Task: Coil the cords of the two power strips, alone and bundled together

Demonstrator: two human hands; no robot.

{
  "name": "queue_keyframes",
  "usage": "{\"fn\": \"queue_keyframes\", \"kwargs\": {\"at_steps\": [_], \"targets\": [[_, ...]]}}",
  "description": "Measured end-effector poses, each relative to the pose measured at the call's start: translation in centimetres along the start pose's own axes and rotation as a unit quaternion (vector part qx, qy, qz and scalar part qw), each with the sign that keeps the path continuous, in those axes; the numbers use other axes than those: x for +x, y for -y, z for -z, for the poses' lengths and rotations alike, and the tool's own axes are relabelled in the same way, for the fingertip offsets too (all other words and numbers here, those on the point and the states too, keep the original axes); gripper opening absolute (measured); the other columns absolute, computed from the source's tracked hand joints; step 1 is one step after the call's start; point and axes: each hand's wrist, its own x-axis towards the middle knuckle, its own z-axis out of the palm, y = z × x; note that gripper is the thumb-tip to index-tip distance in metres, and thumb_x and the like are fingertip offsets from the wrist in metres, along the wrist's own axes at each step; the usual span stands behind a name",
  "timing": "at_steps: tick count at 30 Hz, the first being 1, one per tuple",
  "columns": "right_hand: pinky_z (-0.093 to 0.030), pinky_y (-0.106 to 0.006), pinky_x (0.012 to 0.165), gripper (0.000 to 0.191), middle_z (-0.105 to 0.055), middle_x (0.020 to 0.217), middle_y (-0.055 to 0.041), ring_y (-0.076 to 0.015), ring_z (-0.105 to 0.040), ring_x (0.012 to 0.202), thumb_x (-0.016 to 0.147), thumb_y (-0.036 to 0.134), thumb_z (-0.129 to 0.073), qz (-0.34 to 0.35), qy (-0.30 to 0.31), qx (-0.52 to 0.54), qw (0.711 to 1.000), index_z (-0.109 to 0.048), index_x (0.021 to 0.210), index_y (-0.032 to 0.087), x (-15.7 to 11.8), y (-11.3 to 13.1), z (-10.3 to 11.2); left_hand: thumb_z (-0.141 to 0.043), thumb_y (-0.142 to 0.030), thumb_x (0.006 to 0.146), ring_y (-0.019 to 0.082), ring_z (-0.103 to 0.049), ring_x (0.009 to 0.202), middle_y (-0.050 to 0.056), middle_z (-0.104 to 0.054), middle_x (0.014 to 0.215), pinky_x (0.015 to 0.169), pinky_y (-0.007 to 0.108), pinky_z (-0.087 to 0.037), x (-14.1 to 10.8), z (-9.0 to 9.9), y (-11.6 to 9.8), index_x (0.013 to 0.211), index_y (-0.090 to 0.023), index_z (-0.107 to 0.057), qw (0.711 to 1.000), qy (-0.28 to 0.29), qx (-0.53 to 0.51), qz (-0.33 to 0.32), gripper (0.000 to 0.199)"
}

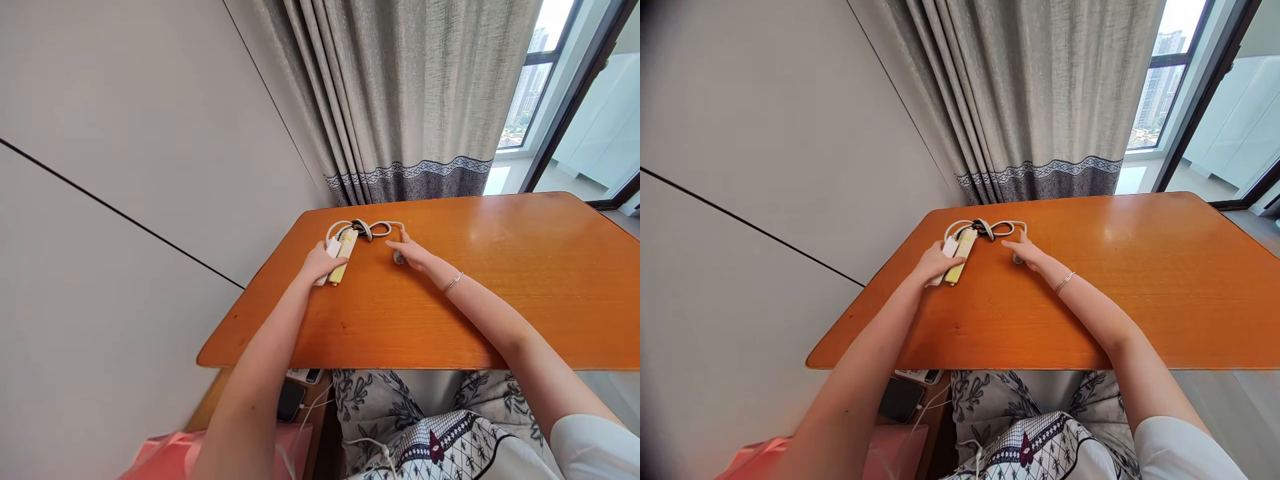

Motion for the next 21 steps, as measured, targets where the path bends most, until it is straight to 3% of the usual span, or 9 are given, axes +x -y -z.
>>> {"fn": "queue_keyframes", "kwargs": {"at_steps": [2,4,8,11,17,21], "targets": [[-0.029,-0.043,0.126,0.093,-0.038,0.164,-0.0111,-0.0245,-0.029,0.156,0.082,0.039,-0.076,-0.036,0.02,0.008,0.999,-0.029,0.16,0.026,-0.7,0.0,-1.1,-0.079,-0.042,0.074,0.038,-0.06,0.131,0.023,-0.059,0.145,0.102,0.045,-0.052,0.2,0.3,0.8,0.144,-0.012,-0.044,0.999,-0.023,0.044,0.021,0.085],[-0.038,-0.041,0.121,0.075,-0.047,0.159,-0.01,-0.0226,-0.046,0.146,0.085,0.036,-0.074,-0.066,0.055,0.013,0.996,-0.043,0.153,0.025,-1.4,0.0,-2.0,-0.078,-0.042,0.074,0.039,-0.061,0.129,0.023,-0.06,0.143,0.099,0.047,-0.053,0.3,0.5,1.6,0.145,-0.011,-0.041,0.994,-0.054,0.087,0.027,0.086],[-0.05,-0.036,0.108,0.027,-0.072,0.128,-0.0072,-0.0188,-0.068,0.116,0.088,0.033,-0.072,-0.098,0.122,0.013,0.988,-0.073,0.113,0.023,-2.1,-0.2,-2.7,-0.076,-0.037,0.076,0.038,-0.056,0.132,0.025,-0.057,0.143,0.102,0.048,-0.051,0.2,0.4,2.8,0.143,-0.009,-0.039,0.978,-0.13,0.159,0.024,0.081],[-0.054,-0.035,0.102,0.015,-0.075,0.119,-0.006,-0.0175,-0.071,0.101,0.088,0.035,-0.072,-0.104,0.135,0.014,0.985,-0.076,0.098,0.024,-2.1,-0.5,-2.6,-0.074,-0.034,0.078,0.038,-0.054,0.132,0.025,-0.055,0.143,0.103,0.049,-0.05,0.4,0.4,3.5,0.142,-0.01,-0.038,0.969,-0.15,0.193,0.043,0.077],[-0.06,-0.029,0.088,0.013,-0.074,0.11,-0.0072,-0.0127,-0.07,0.085,0.089,0.033,-0.071,-0.095,0.1,0.035,0.99,-0.07,0.094,0.021,-1.6,-1.0,-2.0,-0.073,-0.03,0.079,0.037,-0.052,0.135,0.026,-0.054,0.143,0.104,0.052,-0.049,1.6,0.6,4.2,0.142,-0.007,-0.036,0.961,-0.16,0.198,0.104,0.077],[-0.062,-0.025,0.079,0.009,-0.074,0.102,-0.0074,-0.0115,-0.069,0.08,0.093,0.028,-0.066,-0.097,0.09,0.045,0.99,-0.068,0.09,0.019,-1.6,-1.1,-2.0,-0.077,-0.029,0.074,0.039,-0.053,0.136,0.03,-0.054,0.143,0.104,0.052,-0.049,2.0,0.8,4.2,0.143,-0.006,-0.039,0.964,-0.122,0.2,0.128,0.082]]}}
